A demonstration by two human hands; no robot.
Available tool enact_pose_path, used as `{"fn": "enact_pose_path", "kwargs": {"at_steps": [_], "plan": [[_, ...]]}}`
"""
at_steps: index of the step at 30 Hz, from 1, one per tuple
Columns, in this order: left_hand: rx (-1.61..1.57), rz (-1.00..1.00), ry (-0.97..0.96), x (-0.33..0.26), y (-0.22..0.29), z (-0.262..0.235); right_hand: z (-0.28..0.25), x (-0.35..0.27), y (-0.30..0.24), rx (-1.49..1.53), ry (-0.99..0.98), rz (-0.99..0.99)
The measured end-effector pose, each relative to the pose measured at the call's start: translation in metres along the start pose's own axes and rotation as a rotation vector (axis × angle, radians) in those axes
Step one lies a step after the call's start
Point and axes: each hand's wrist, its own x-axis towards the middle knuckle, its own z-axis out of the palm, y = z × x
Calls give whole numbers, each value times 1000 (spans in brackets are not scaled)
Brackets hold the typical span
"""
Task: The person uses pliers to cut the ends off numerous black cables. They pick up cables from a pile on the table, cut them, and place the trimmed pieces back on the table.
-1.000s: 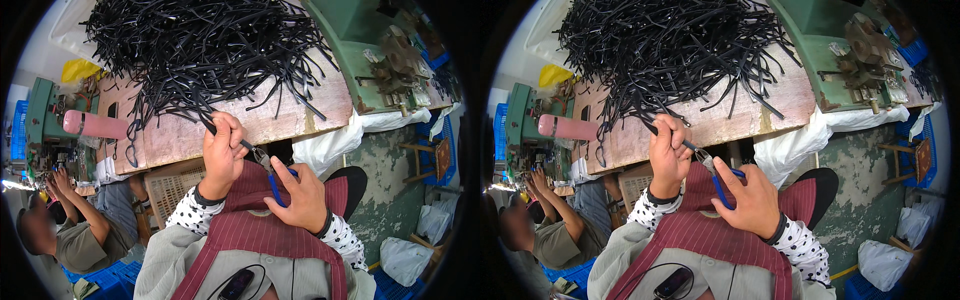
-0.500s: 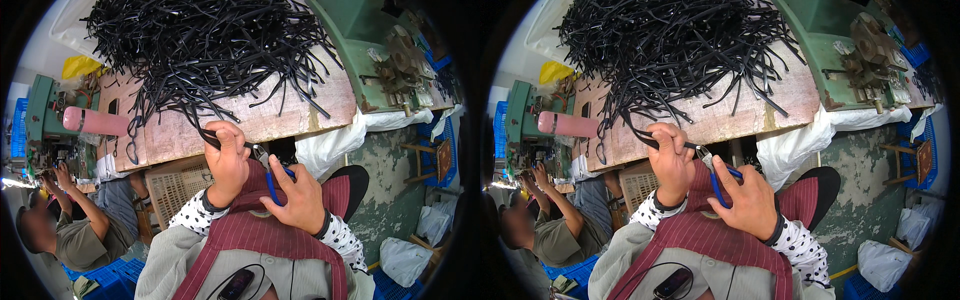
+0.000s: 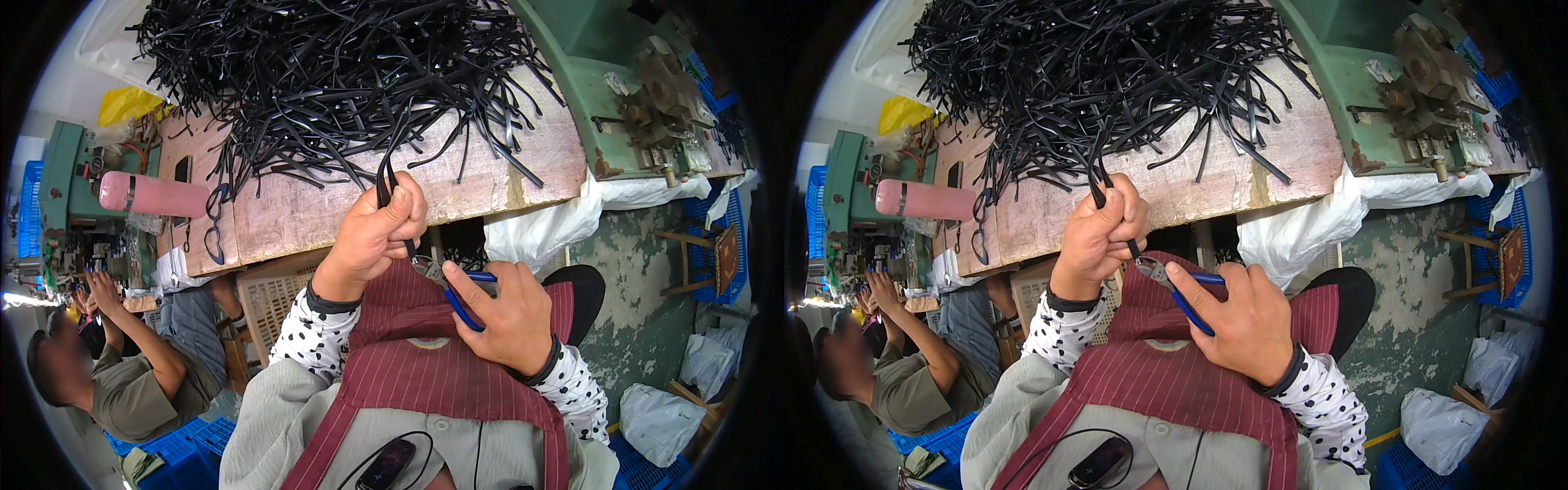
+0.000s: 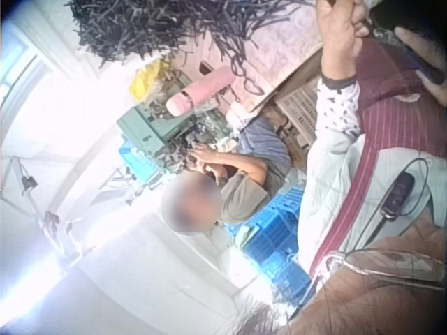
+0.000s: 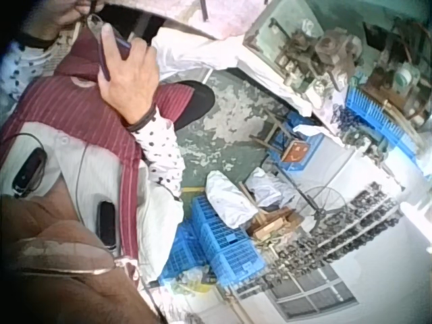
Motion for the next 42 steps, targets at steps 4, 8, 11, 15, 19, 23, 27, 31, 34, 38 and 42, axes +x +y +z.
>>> {"fn": "enact_pose_path", "kwargs": {"at_steps": [4, 8, 11, 15, 19, 23, 27, 31, 34, 38, 42], "plan": [[-71, 9, -11, 0, -9, -3, 1, -5, 1, 97, -35, 45], [-100, 203, 272, 1, -27, 9, 13, -10, 4, 166, 5, 126], [-7, 202, 445, 7, -32, 17, 24, -17, 4, 208, 77, 158], [185, 230, 522, 35, -36, 7, 26, -25, 10, 437, 243, 133], [1350, 791, 356, 85, -46, -4, 17, -28, 8, 515, 167, 234], [1763, 571, 169, 121, -50, 21, 11, -27, 11, 519, 136, 228], [1841, 446, 120, 138, -53, 21, 15, -35, 17, 623, 235, 267], [1767, 379, 197, 119, -50, 16, 21, -38, 34, 615, 222, 425], [1590, 393, 304, 92, -49, 6, 15, -22, 50, 481, 290, 430], [1141, 181, 552, 47, -46, 13, 24, 17, 81, 84, 459, 227], [1018, 206, 398, 35, -55, -2, 23, 47, 112, -180, 396, 97]]}}
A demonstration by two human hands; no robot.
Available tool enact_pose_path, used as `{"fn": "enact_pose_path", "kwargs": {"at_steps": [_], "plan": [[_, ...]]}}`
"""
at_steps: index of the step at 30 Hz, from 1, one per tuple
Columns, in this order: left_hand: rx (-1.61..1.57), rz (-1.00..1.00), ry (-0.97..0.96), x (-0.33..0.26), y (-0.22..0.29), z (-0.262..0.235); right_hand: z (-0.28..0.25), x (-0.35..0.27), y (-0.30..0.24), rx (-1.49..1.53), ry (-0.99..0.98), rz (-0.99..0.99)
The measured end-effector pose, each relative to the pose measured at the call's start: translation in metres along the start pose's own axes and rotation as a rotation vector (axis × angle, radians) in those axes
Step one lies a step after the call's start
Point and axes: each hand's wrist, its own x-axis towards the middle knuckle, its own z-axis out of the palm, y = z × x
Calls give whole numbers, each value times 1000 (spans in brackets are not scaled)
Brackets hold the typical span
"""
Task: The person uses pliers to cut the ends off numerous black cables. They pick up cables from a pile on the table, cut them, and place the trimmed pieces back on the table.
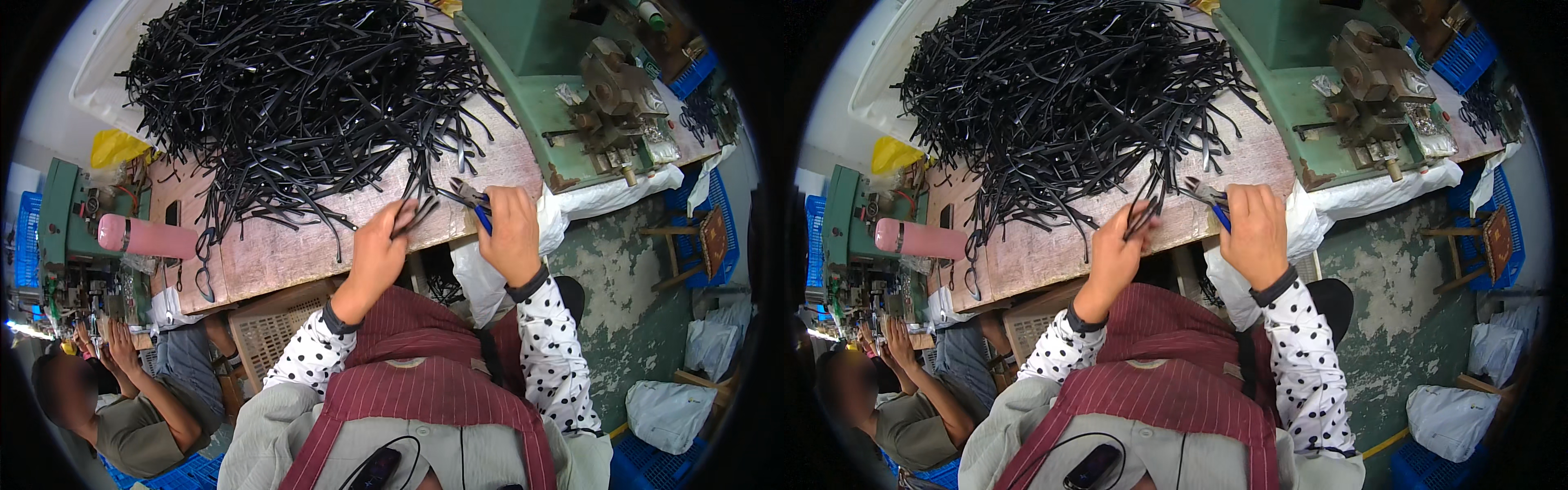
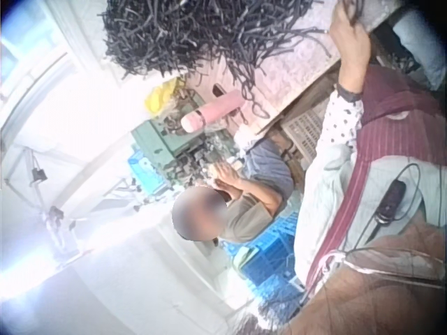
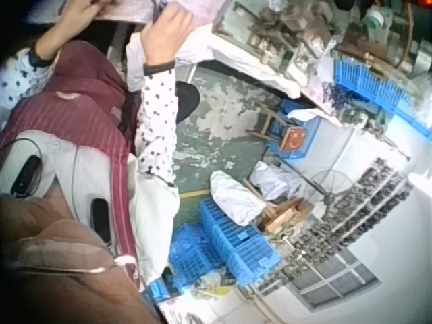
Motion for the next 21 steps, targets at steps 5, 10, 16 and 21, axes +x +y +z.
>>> {"fn": "enact_pose_path", "kwargs": {"at_steps": [5, 10, 16, 21], "plan": [[67, 186, 166, 44, -14, -3, 3, -9, -5, 72, -75, -114], [-554, -259, 137, 7, 15, 19, 2, -24, -12, 163, -9, -13], [-1102, -608, -186, -23, 28, 32, -12, -37, -63, 455, 70, 146], [-1159, -666, -234, -25, 33, 23, -17, -31, -70, 646, 31, -16]]}}
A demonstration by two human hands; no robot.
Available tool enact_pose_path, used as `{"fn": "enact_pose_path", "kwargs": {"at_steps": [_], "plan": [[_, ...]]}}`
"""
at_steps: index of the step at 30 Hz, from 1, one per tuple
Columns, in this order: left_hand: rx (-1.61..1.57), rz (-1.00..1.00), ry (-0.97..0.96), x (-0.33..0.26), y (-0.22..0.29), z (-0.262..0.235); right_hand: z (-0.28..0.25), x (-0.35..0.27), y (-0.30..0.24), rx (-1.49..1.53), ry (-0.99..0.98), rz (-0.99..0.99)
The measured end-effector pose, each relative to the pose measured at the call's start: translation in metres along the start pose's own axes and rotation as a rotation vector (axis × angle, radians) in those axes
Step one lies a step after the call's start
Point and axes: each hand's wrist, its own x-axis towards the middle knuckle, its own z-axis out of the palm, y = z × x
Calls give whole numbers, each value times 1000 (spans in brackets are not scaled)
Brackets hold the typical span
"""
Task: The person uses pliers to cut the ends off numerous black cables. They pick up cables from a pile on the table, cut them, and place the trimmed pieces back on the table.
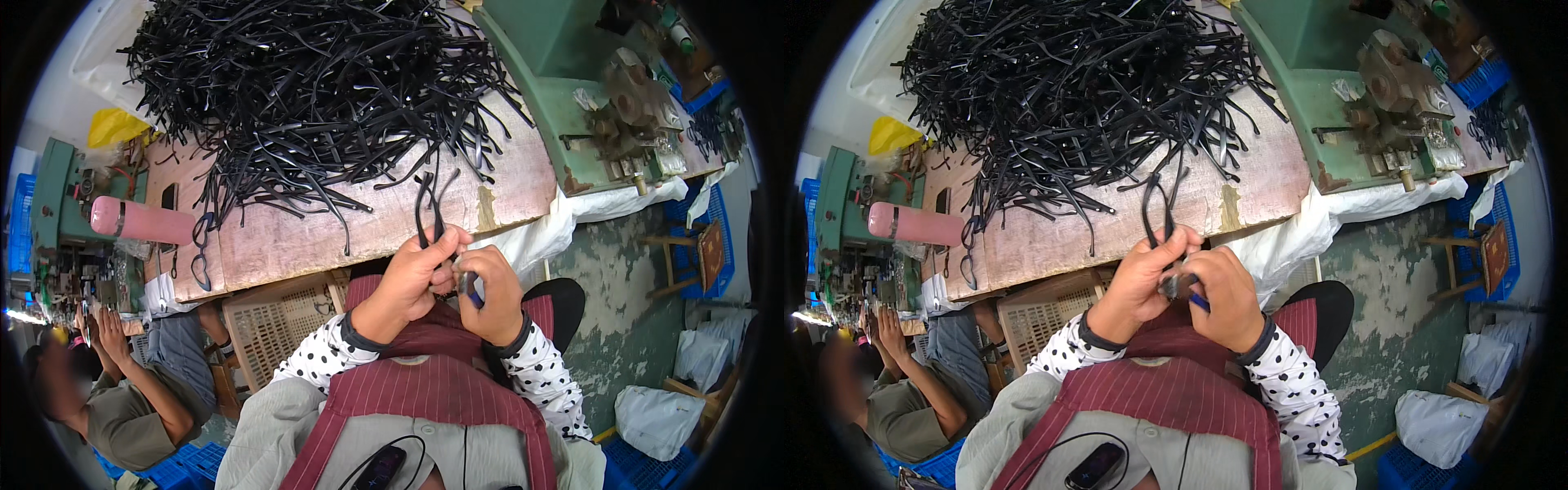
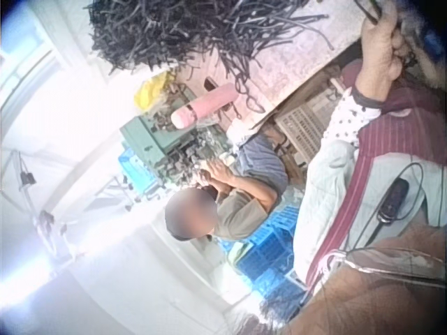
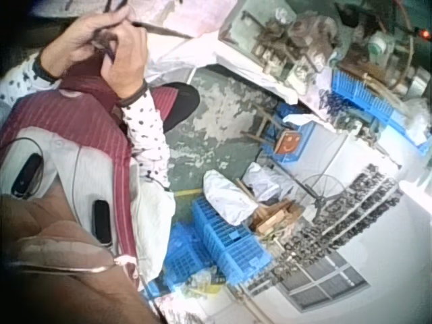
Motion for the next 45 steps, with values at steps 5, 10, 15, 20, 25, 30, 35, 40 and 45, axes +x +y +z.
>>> {"fn": "enact_pose_path", "kwargs": {"at_steps": [5, 10, 15, 20, 25, 30, 35, 40, 45], "plan": [[-64, 271, -35, -18, 42, -7, -24, 9, -11, -68, -232, 237], [-46, 351, -173, -20, 55, -26, -23, 11, -19, -318, -406, 86], [-22, 364, -346, -24, 50, -30, -13, 13, -31, -383, -438, 22], [-3, 329, -451, -24, 50, -33, -10, 10, -29, -450, -419, -36], [7, 377, -366, -22, 44, -33, -10, 5, -30, -462, -432, 1], [130, 808, -133, -28, 23, -18, -11, 3, -32, -320, -457, 108], [429, 1171, 62, -25, 7, -11, -2, -5, -35, -22, -428, 307], [645, 1292, 103, -24, 5, -12, -1, -3, -38, 82, -450, 403], [570, 1156, 179, -21, 1, -17, 0, -4, -35, 19, -485, 410]]}}
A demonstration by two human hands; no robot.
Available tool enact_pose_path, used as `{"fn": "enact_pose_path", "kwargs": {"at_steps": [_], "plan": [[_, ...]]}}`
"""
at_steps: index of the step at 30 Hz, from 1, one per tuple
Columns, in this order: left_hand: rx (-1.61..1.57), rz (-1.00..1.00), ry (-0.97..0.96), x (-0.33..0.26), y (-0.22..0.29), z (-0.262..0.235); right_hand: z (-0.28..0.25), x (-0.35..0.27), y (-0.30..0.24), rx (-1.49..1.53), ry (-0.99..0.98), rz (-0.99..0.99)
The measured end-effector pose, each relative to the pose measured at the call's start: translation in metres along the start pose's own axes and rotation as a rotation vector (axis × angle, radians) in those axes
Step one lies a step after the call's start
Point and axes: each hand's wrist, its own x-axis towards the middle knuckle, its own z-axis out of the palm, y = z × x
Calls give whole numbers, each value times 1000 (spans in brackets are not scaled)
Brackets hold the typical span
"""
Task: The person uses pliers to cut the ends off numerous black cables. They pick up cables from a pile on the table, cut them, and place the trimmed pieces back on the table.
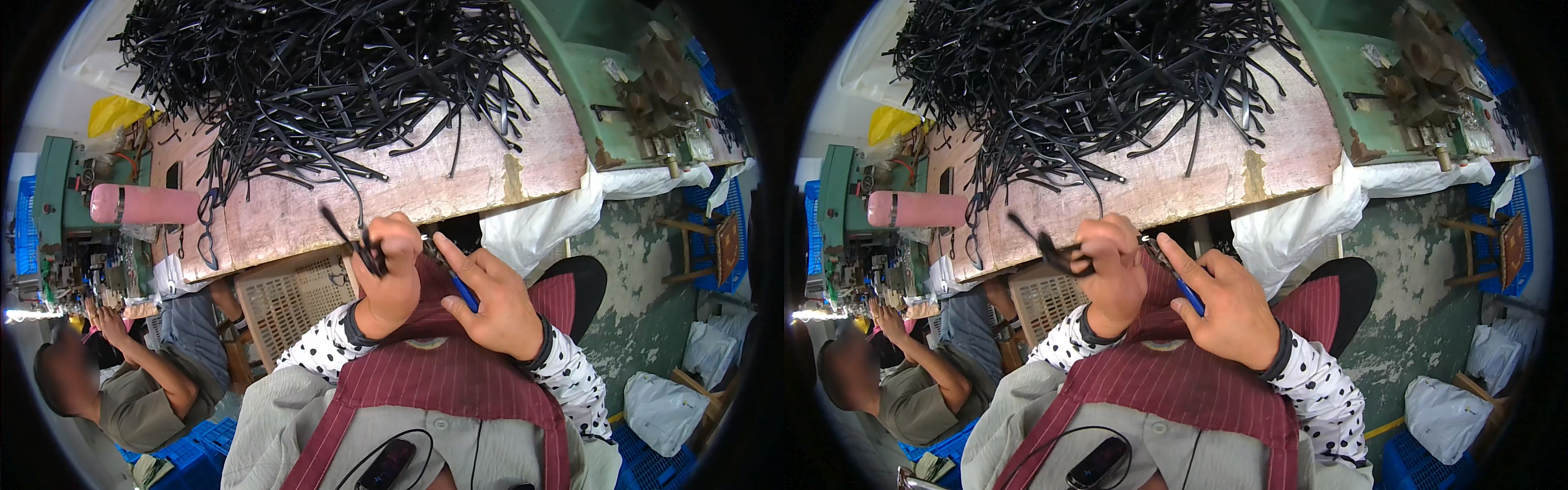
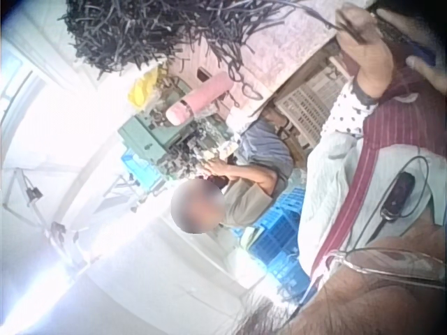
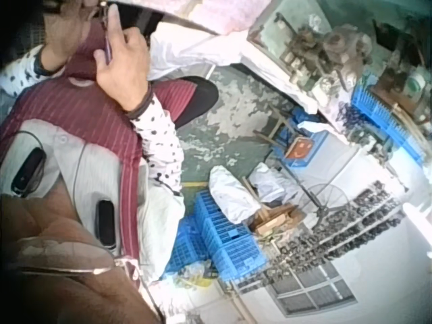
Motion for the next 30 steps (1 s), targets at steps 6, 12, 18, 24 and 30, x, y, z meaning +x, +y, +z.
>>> {"fn": "enact_pose_path", "kwargs": {"at_steps": [6, 12, 18, 24, 30], "plan": [[-293, -584, 80, 18, 13, -6, -6, -1, -4, 16, -102, 136], [-462, -776, 147, 32, 7, -16, -13, 6, 2, -4, 17, 108], [-179, -398, 227, 55, -44, -51, -36, 73, 56, -617, 655, -179], [-223, -322, 90, 91, -65, -20, -37, 103, 78, -705, 574, -188], [-461, -766, 119, 43, -16, -3, -20, 49, 23, -357, 611, -165]]}}
